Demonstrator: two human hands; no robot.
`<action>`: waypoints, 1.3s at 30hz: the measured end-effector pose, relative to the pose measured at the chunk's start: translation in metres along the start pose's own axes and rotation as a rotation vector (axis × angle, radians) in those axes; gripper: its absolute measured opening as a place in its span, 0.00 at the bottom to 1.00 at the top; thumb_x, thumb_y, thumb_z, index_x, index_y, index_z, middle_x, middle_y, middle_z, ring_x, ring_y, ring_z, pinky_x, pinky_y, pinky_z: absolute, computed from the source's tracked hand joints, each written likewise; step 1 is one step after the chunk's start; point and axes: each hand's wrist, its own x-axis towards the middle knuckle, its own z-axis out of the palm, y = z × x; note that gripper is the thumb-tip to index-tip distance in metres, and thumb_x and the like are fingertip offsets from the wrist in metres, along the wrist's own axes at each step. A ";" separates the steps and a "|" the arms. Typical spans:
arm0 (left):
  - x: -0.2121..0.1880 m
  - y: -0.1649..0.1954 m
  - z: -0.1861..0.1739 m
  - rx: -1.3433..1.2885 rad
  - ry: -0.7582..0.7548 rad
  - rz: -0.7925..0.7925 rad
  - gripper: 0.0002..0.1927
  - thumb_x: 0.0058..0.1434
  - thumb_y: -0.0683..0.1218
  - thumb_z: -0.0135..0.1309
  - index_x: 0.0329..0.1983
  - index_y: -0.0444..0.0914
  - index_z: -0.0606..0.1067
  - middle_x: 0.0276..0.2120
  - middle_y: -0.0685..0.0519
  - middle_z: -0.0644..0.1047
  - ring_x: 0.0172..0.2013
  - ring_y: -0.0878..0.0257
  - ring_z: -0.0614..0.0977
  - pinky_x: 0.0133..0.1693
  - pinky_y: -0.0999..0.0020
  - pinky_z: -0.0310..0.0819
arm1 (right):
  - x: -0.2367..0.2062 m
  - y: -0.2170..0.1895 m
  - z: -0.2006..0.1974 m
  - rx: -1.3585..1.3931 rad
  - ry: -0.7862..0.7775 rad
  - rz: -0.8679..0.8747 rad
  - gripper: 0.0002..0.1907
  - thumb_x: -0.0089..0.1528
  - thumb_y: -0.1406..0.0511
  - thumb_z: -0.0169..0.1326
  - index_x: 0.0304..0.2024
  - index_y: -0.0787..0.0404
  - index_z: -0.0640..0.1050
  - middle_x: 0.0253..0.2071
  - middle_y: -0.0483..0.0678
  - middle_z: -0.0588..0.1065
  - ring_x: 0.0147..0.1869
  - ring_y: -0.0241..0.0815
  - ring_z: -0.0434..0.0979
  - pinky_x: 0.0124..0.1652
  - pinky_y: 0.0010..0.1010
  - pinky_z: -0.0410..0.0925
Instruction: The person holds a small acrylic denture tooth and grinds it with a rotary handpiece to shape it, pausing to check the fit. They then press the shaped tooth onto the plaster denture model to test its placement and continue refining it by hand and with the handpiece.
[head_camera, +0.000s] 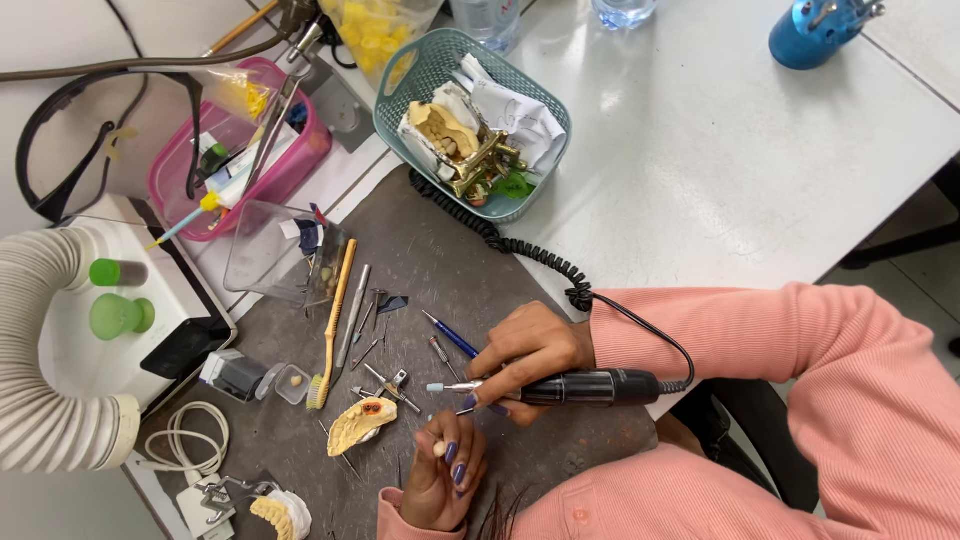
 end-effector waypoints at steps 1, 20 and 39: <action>0.000 0.002 0.000 -0.022 0.013 0.000 0.23 0.71 0.60 0.53 0.34 0.37 0.68 0.25 0.54 0.68 0.22 0.69 0.68 0.21 0.77 0.61 | 0.001 0.000 -0.001 -0.004 -0.008 -0.001 0.12 0.61 0.66 0.62 0.47 0.60 0.82 0.43 0.50 0.80 0.30 0.40 0.77 0.27 0.31 0.68; 0.002 0.000 -0.017 0.085 0.083 0.094 0.15 0.66 0.52 0.61 0.35 0.37 0.74 0.55 0.45 0.67 0.37 0.62 0.77 0.27 0.79 0.72 | 0.002 0.002 0.000 0.026 -0.090 -0.143 0.05 0.62 0.70 0.63 0.37 0.63 0.78 0.35 0.47 0.75 0.29 0.40 0.73 0.25 0.31 0.64; -0.006 -0.001 -0.050 0.137 0.001 0.198 0.16 0.63 0.55 0.64 0.29 0.39 0.77 0.74 0.39 0.58 0.51 0.52 0.81 0.43 0.65 0.83 | 0.009 -0.004 0.000 -0.031 -0.125 -0.104 0.05 0.61 0.72 0.63 0.35 0.62 0.77 0.29 0.45 0.68 0.29 0.42 0.71 0.25 0.33 0.62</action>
